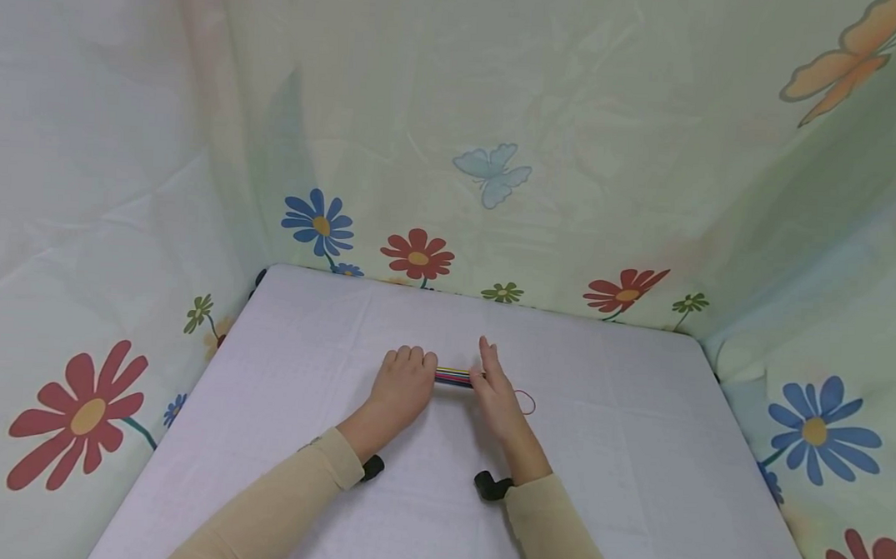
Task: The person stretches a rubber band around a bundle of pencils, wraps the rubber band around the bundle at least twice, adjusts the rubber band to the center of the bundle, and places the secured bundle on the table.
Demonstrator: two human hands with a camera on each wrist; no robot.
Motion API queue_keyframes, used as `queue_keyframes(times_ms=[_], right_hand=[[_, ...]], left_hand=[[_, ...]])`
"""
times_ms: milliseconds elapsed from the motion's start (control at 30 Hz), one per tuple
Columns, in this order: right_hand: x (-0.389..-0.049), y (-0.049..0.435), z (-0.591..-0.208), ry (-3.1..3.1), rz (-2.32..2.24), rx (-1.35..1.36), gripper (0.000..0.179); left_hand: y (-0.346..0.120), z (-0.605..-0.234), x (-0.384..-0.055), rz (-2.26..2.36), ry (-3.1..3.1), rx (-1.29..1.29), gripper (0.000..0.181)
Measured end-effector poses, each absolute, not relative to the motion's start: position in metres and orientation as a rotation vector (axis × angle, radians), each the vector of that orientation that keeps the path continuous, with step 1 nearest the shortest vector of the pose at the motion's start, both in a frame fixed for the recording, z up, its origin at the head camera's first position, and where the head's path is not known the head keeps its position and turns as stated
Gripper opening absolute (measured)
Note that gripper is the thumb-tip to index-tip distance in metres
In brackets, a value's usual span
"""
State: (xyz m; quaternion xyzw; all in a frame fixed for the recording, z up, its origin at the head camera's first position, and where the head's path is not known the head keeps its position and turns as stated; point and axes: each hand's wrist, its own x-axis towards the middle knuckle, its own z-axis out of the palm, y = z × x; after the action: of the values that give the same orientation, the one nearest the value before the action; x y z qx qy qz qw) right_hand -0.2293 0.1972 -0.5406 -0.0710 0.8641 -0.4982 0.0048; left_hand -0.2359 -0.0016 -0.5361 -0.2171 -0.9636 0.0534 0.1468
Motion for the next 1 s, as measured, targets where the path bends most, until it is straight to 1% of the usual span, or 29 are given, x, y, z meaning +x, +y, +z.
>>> queue_keyframes(times_ms=[167, 367, 500, 633, 867, 1000], right_hand=[[-0.231, 0.196, -0.543, 2.836, -1.364, -0.325, 0.073], [-0.227, 0.197, -0.537, 2.968, -1.119, -0.322, 0.080], [-0.223, 0.196, -0.534, 3.006, -0.990, -0.331, 0.080], [-0.220, 0.192, -0.532, 2.971, -0.974, -0.338, 0.087], [-0.219, 0.188, -0.534, 2.987, -0.930, -0.305, 0.091], [-0.219, 0.190, -0.535, 2.938, -1.052, -0.244, 0.095]], left_hand=[[-0.003, -0.540, -0.237, 0.147, -2.778, -0.619, 0.016], [-0.005, -0.540, -0.236, 0.146, -2.829, -0.611, 0.016], [-0.005, -0.540, -0.237, 0.144, -2.817, -0.596, 0.016], [-0.005, -0.538, -0.238, 0.130, -2.795, -0.595, 0.015], [-0.004, -0.533, -0.237, 0.136, -2.802, -0.596, 0.015], [-0.005, -0.532, -0.236, 0.134, -2.816, -0.596, 0.016]])
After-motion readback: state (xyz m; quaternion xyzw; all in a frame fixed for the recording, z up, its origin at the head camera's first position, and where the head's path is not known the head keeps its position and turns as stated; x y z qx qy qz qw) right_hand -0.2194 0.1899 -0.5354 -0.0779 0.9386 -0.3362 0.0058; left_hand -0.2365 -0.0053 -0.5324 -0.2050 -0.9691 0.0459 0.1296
